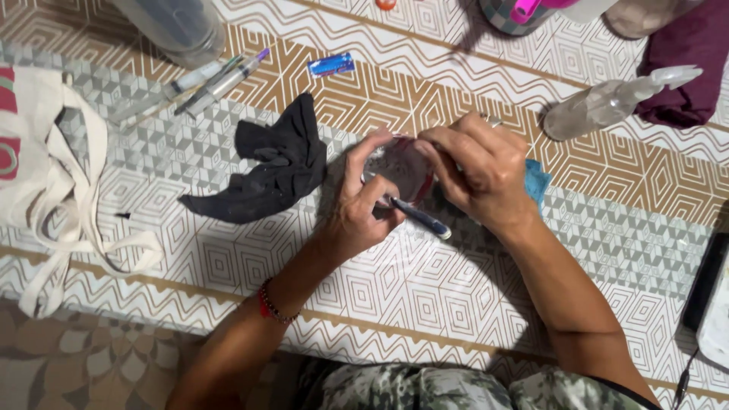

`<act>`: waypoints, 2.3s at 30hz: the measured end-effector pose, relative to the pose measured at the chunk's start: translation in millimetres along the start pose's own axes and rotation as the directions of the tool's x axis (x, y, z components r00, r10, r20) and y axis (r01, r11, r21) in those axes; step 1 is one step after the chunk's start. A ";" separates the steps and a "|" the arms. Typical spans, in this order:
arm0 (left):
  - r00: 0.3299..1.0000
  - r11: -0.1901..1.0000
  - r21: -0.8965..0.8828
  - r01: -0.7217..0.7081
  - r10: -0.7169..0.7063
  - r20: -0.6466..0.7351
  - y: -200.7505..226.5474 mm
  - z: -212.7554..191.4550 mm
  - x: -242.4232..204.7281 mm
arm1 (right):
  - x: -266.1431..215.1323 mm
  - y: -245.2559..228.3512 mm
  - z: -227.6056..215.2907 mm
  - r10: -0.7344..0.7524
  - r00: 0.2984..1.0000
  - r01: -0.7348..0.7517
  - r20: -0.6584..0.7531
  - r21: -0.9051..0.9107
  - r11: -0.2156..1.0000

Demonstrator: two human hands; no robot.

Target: Mixing a white substance in a red cup and wiping the workspace with a cloth

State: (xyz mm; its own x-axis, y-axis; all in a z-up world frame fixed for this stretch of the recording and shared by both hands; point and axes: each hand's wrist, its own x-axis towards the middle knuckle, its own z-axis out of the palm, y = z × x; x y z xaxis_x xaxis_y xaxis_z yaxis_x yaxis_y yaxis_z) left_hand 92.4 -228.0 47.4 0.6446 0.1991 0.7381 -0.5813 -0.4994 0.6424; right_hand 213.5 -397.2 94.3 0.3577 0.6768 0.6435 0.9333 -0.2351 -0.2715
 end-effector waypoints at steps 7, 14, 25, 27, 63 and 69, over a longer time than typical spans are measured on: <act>0.999 0.999 0.034 -0.032 0.032 -0.008 1.2 1.2 4.0 | 16.5 -11.6 12.9 0.016 0.999 -0.019 0.033 0.072 0.997; 0.999 0.999 -0.015 -0.029 0.029 -0.034 3.4 3.8 3.4 | -0.4 -8.4 13.7 0.041 0.999 -0.040 0.023 -0.010 0.999; 0.997 0.998 0.035 -0.061 0.062 -0.034 4.4 5.1 3.6 | 15.8 -26.7 7.7 0.008 1.000 -0.009 0.021 0.027 1.000; 0.996 0.996 0.043 -0.076 0.078 -0.045 -0.2 8.7 1.5 | 19.9 -22.7 8.8 0.003 0.999 -0.007 0.046 0.073 0.997; 0.949 0.947 -0.071 0.313 -0.310 0.058 -11.5 0.7 -13.6 | 28.6 10.1 -6.7 0.097 0.991 -0.129 0.089 0.491 0.861; 0.923 0.929 -0.100 0.356 -0.332 0.196 -20.5 -7.5 -11.3 | 20.5 14.2 -11.0 -0.066 0.986 0.011 0.155 0.329 0.944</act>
State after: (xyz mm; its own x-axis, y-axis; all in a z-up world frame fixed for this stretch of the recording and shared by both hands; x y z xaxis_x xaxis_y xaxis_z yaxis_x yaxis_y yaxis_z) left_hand 93.3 -213.6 27.5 0.8850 0.1846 0.4274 -0.3606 -0.3086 0.8802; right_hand 234.4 -394.3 111.6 0.2861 0.7905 0.5415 0.8745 0.0155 -0.4847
